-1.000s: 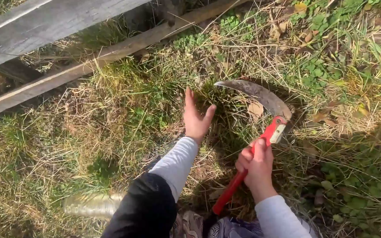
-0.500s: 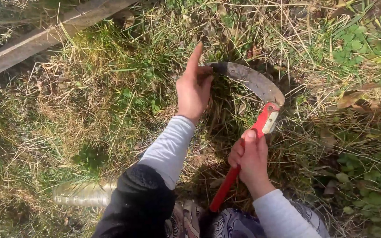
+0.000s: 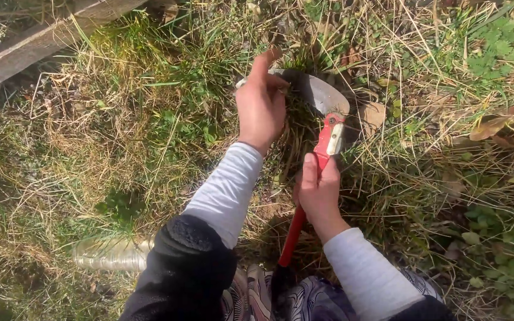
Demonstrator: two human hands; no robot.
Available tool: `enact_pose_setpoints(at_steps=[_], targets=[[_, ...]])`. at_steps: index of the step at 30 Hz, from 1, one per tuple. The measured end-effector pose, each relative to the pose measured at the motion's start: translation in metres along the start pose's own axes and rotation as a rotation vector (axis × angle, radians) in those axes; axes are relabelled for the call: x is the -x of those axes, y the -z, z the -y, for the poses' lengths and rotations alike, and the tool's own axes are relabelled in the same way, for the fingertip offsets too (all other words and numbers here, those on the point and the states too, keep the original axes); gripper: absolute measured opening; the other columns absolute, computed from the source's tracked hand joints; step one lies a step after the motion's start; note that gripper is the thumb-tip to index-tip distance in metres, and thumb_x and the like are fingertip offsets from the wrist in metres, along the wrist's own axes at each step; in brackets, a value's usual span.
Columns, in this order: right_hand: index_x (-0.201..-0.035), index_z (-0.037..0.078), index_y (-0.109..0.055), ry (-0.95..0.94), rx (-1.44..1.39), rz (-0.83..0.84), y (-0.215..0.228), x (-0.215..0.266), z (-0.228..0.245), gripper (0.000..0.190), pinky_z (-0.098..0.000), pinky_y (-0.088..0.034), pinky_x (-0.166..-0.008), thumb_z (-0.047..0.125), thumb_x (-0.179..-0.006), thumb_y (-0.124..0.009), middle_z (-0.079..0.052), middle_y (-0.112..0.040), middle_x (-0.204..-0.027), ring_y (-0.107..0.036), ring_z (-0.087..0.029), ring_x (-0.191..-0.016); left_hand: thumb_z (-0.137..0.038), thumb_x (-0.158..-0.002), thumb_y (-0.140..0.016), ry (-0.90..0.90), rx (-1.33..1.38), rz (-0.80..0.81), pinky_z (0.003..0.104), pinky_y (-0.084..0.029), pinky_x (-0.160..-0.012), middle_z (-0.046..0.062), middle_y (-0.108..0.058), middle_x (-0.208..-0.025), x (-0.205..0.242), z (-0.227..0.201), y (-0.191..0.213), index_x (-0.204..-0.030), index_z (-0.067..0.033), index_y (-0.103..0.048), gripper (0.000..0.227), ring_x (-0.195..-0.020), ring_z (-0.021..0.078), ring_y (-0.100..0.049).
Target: The person cuts grass and weeds using a sickle by hand, reaching into the overgrowth and pulling it away to expose the base for cutting.
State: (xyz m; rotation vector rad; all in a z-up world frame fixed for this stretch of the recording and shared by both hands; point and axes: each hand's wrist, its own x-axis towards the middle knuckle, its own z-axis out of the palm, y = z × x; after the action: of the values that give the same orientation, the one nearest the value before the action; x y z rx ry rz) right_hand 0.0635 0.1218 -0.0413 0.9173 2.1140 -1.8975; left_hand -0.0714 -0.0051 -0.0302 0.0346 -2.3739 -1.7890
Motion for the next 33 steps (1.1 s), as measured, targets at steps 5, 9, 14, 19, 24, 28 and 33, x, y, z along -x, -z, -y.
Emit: enact_pose_setpoints(at_steps=[5,9,14,19,24,28,33], targets=[[-0.096,0.011,-0.049,0.059,0.211,-0.027,0.008,0.010,0.002,0.021,-0.0332,-0.043,-0.039,0.031,-0.103,-0.053,-0.002,-0.050,-0.066,-0.047,-0.015,-0.047,0.021,-0.079,-0.049,0.014,0.026,0.023,0.038,-0.069,-0.074,0.009,-0.076,-0.085,-0.002,0.001,-0.002,-0.129,-0.0099,-0.049,0.059,-0.079,0.0246,-0.078],[-0.093,0.013,-0.035,-0.074,-0.097,0.033,0.027,0.047,0.007,0.022,-0.0311,-0.030,-0.031,0.027,-0.106,-0.046,-0.001,-0.030,-0.055,-0.031,-0.013,-0.038,0.022,-0.079,-0.055,-0.005,-0.020,0.050,0.036,-0.071,-0.072,0.009,-0.077,-0.085,-0.007,0.004,0.000,-0.126,-0.0075,-0.051,0.055,-0.075,0.0237,-0.079],[-0.094,0.013,-0.038,-0.116,-0.132,0.048,0.035,0.058,-0.005,0.020,-0.0313,-0.029,-0.032,0.025,-0.106,-0.047,-0.002,-0.033,-0.058,-0.031,-0.014,-0.039,0.017,-0.077,-0.065,-0.048,0.006,0.026,0.035,-0.070,-0.068,0.006,-0.077,-0.080,-0.011,-0.003,0.011,-0.116,-0.0102,-0.052,0.049,-0.073,0.0210,-0.079],[-0.090,0.012,-0.041,-0.116,-0.161,0.090,0.050,0.079,0.009,0.021,-0.0297,-0.029,-0.030,0.024,-0.106,-0.047,-0.002,-0.034,-0.059,-0.031,-0.012,-0.040,0.013,-0.079,-0.068,0.044,-0.140,-0.018,0.037,-0.068,-0.065,0.008,-0.076,-0.081,0.003,0.008,0.048,-0.109,-0.0095,-0.058,0.039,-0.068,0.0214,-0.078],[-0.090,0.013,-0.044,-0.061,-0.335,0.099,0.085,0.095,0.002,0.025,-0.0270,-0.026,-0.028,0.030,-0.107,-0.046,0.000,-0.032,-0.058,-0.028,-0.011,-0.039,0.015,-0.081,-0.055,0.161,-0.471,0.268,0.034,-0.067,-0.061,0.010,-0.075,-0.080,0.020,0.031,0.074,-0.096,-0.0047,-0.071,0.029,-0.064,0.0221,-0.073],[-0.089,0.017,-0.045,0.052,-0.484,0.104,0.094,0.086,0.005,0.026,-0.0247,-0.025,-0.032,0.034,-0.109,-0.045,0.002,-0.030,-0.060,-0.025,-0.008,-0.041,-0.013,-0.080,-0.065,0.248,-0.837,0.710,0.055,-0.048,-0.104,0.011,-0.061,-0.113,0.031,0.008,0.074,-0.122,-0.0142,-0.066,0.042,-0.104,0.0323,-0.061],[-0.088,0.019,-0.044,0.035,-0.470,0.069,0.091,0.077,0.011,0.027,-0.0240,-0.025,-0.035,0.034,-0.109,-0.044,0.003,-0.030,-0.060,-0.026,-0.008,-0.042,-0.082,-0.081,-0.037,0.150,-0.873,0.592,0.065,-0.041,-0.105,0.023,-0.055,-0.132,0.032,-0.019,0.042,-0.118,-0.0059,-0.056,0.086,-0.117,0.0389,-0.059]])
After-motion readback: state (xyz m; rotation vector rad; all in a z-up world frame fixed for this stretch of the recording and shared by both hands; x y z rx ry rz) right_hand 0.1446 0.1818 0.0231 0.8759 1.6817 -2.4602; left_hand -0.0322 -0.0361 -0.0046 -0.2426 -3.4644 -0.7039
